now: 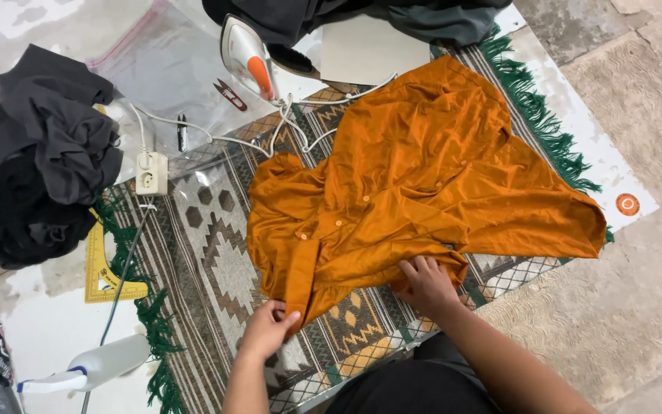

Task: The person is ironing an orange button-down shirt on a flat surface, smoothing the fabric with their hands before pressing it with a steam iron.

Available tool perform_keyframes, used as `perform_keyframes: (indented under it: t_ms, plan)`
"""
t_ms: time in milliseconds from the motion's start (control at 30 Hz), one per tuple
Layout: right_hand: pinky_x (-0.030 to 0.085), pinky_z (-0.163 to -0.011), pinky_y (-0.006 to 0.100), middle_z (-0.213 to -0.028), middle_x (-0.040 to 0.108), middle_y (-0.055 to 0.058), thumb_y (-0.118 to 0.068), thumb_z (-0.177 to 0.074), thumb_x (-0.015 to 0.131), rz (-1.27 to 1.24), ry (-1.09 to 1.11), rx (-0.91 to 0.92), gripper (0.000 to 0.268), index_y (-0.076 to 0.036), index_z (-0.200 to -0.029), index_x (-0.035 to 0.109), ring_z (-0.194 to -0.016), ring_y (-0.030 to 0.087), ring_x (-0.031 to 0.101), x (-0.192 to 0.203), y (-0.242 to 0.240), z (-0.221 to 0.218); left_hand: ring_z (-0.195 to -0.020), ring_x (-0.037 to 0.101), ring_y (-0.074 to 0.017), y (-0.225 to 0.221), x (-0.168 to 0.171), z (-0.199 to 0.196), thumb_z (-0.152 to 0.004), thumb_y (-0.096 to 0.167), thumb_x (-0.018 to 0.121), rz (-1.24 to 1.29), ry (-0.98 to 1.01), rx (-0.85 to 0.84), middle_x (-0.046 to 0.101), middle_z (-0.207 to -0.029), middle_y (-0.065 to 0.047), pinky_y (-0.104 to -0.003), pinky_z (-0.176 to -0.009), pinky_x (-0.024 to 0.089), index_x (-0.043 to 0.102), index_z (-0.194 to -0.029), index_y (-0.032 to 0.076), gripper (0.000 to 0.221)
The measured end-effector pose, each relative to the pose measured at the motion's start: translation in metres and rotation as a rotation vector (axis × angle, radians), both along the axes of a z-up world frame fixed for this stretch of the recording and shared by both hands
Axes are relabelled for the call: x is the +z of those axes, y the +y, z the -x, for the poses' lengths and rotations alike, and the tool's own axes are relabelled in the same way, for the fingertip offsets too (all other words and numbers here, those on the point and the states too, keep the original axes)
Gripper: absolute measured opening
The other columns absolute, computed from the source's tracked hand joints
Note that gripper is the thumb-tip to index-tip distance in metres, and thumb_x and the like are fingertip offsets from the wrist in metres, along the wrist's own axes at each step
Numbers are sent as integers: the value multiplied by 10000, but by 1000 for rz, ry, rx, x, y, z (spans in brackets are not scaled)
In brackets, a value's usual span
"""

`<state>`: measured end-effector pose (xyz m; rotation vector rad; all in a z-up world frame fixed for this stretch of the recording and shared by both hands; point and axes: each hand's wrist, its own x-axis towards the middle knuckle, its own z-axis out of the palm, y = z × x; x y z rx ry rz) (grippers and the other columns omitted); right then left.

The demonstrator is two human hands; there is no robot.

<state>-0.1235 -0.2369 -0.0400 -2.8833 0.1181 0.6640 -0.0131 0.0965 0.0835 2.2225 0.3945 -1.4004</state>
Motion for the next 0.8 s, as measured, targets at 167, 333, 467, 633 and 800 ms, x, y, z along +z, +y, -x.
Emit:
perform_keyframes:
  t_ms: [167, 333, 467, 633, 800]
  plan:
    - [508, -899, 481, -1246, 600, 71, -214, -966, 585, 88, -42, 53, 376, -177, -1338, 548, -1123, 328, 545, -18, -4, -4, -1388, 573, -221, 10, -2, 13, -1007, 370, 624, -51, 51, -84, 626, -1477, 32, -511, -1268, 290, 657, -1349, 241, 367]
    - [519, -790, 443, -1204, 726, 66, -194, -973, 512, 70, -384, 83, 437, -95, -1379, 642, -955, 321, 583, 5, -2, 0, -708, 590, -121, 36, -1, -8, -1084, 323, 537, -130, -97, 40, 641, -867, 3, -251, -664, 494, 656, -1014, 152, 220]
    - [503, -858, 455, -1169, 704, 120, -45, -907, 620, -332, -680, 246, 240, -52, -1126, 718, -964, 299, 612, 45, 10, 14, -773, 676, -207, 26, 42, -40, -1087, 232, 512, -31, -283, 294, 744, -950, -65, -325, -633, 493, 710, -1161, 148, 228]
    - [537, -563, 278, -628, 710, -23, 43, -778, 540, -848, -65, 244, 259, -120, -680, 717, -538, 137, 657, 61, 3, 39, -824, 646, -186, 28, 16, -59, -1070, 228, 551, 136, -520, 492, 725, -915, -24, -342, -799, 488, 719, -1123, 141, 196]
    - [380, -1014, 432, -666, 721, -64, -189, -829, 565, -473, 108, 304, 220, -197, -730, 761, -608, 184, 605, 31, -32, 61, -969, 601, -210, 56, -50, -73, -924, 72, 540, 293, -1082, 574, 592, -1026, -38, -349, -861, 476, 681, -923, 55, 141]
